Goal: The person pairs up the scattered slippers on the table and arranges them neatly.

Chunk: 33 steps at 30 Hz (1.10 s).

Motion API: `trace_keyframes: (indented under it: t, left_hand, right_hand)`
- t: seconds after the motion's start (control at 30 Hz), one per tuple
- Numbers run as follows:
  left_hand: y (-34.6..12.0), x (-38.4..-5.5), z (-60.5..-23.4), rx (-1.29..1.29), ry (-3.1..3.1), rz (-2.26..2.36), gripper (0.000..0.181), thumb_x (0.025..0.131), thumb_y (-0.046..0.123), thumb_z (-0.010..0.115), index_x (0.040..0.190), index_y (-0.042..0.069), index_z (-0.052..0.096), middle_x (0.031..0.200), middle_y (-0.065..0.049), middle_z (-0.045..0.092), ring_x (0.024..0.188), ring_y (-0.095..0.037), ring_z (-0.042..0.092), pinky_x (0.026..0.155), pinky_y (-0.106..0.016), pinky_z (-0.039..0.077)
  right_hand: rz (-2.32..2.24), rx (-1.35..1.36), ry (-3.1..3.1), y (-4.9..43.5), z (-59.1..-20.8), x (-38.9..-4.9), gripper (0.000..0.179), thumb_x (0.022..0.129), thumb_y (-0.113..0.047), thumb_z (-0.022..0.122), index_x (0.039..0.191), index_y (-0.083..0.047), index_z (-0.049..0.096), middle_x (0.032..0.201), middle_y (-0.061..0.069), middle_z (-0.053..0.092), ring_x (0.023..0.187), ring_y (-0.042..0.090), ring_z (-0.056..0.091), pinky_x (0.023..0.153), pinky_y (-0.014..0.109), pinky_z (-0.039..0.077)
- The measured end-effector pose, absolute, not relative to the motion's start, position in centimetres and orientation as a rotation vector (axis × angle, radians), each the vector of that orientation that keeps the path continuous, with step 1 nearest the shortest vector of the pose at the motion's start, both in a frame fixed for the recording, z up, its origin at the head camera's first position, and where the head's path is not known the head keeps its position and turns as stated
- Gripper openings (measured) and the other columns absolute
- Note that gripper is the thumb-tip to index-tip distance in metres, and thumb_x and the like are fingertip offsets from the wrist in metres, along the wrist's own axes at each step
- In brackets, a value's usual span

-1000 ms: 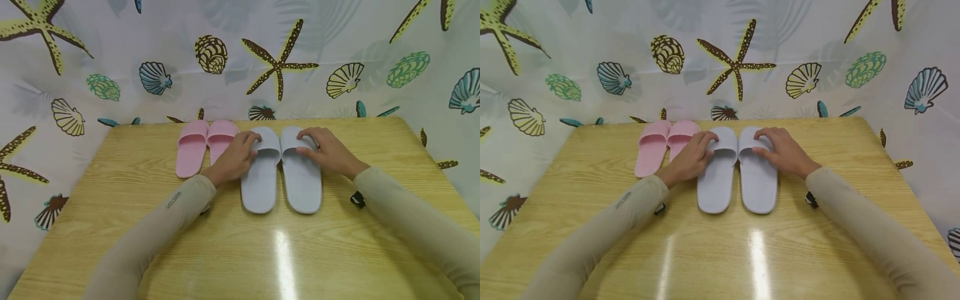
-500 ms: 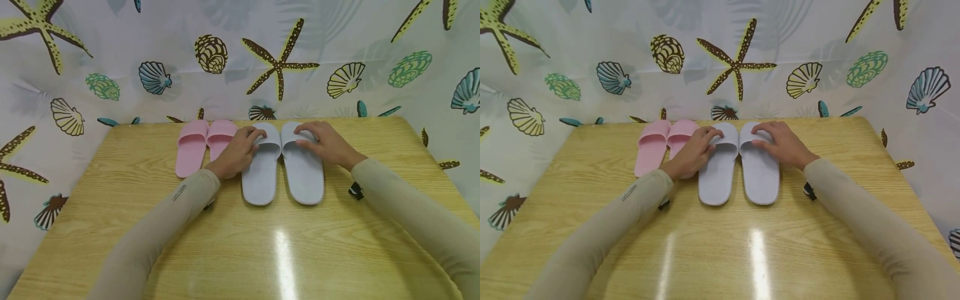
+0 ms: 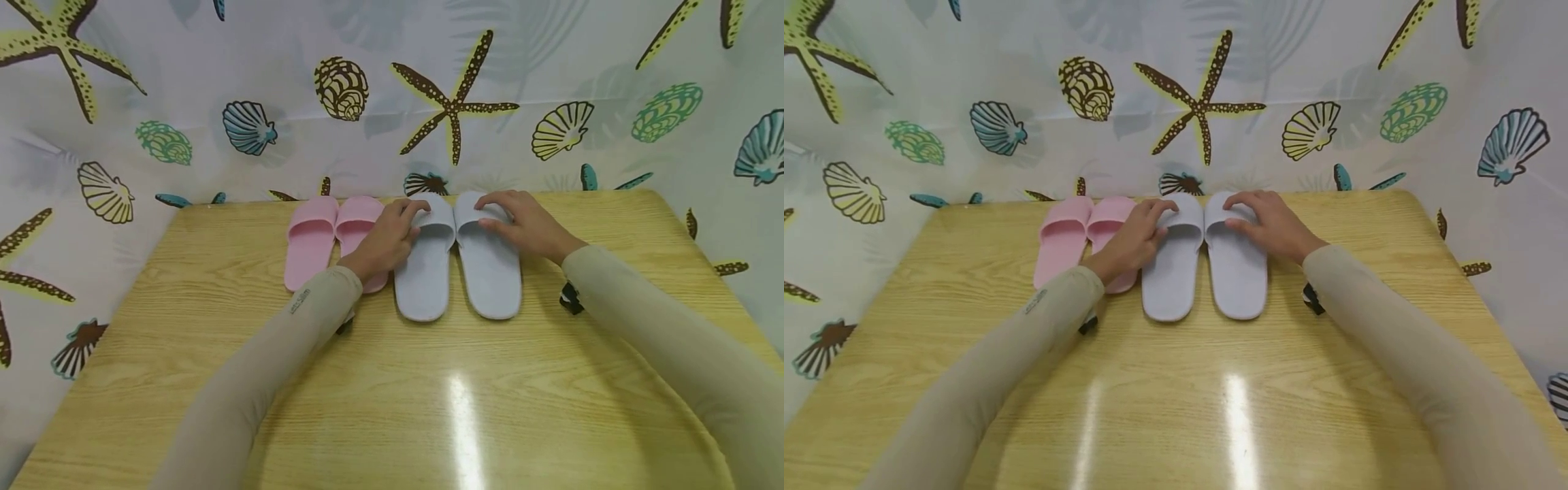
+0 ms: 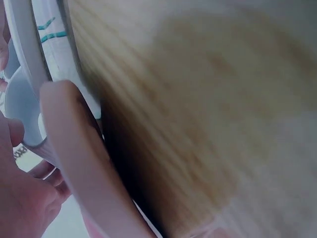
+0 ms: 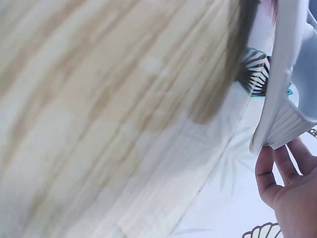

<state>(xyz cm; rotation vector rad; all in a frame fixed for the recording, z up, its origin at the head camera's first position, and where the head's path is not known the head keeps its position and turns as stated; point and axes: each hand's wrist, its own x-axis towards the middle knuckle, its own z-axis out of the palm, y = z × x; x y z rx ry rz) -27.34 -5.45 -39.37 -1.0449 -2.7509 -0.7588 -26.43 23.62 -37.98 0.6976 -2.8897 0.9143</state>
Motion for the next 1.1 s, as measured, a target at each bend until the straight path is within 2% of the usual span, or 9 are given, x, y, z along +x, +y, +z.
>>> trace_keyframes:
  t: [0.23, 0.7, 1.1]
  left_hand:
    - [-5.6, -28.0, -39.7, -1.048, -2.755, -0.67, 0.034, 0.104, 0.013, 0.044, 0.137, 0.015, 0.045, 0.138, -0.019, 0.047, 0.13, -0.034, 0.048, 0.114, -0.045, 0.034]
    - [-5.3, -29.2, -40.3, -1.021, -2.808, -0.661, 0.035, 0.104, 0.012, 0.041, 0.139, 0.017, 0.042, 0.14, -0.018, 0.044, 0.132, -0.033, 0.045, 0.114, -0.047, 0.034]
    - [-5.1, -29.7, -39.9, -1.028, -2.855, -0.642, 0.037, 0.102, 0.009, 0.041, 0.139, 0.015, 0.041, 0.139, -0.021, 0.044, 0.13, -0.035, 0.046, 0.112, -0.048, 0.036]
  right_hand:
    - [0.946, 0.692, -2.894, 23.3, -38.5, -27.0, 0.037, 0.097, -0.038, 0.063, 0.128, -0.017, 0.06, 0.143, 0.011, 0.055, 0.139, 0.037, 0.041, 0.116, 0.056, 0.026]
    - [0.918, 0.637, -2.982, 23.3, -39.0, -28.5, 0.041, 0.098, -0.045, 0.059, 0.131, -0.019, 0.057, 0.15, 0.01, 0.049, 0.143, 0.037, 0.035, 0.118, 0.057, 0.023]
    - [0.914, 0.615, -3.025, 23.1, -39.0, -29.0, 0.039, 0.1, -0.04, 0.058, 0.133, -0.019, 0.055, 0.154, 0.012, 0.044, 0.146, 0.038, 0.031, 0.12, 0.057, 0.021]
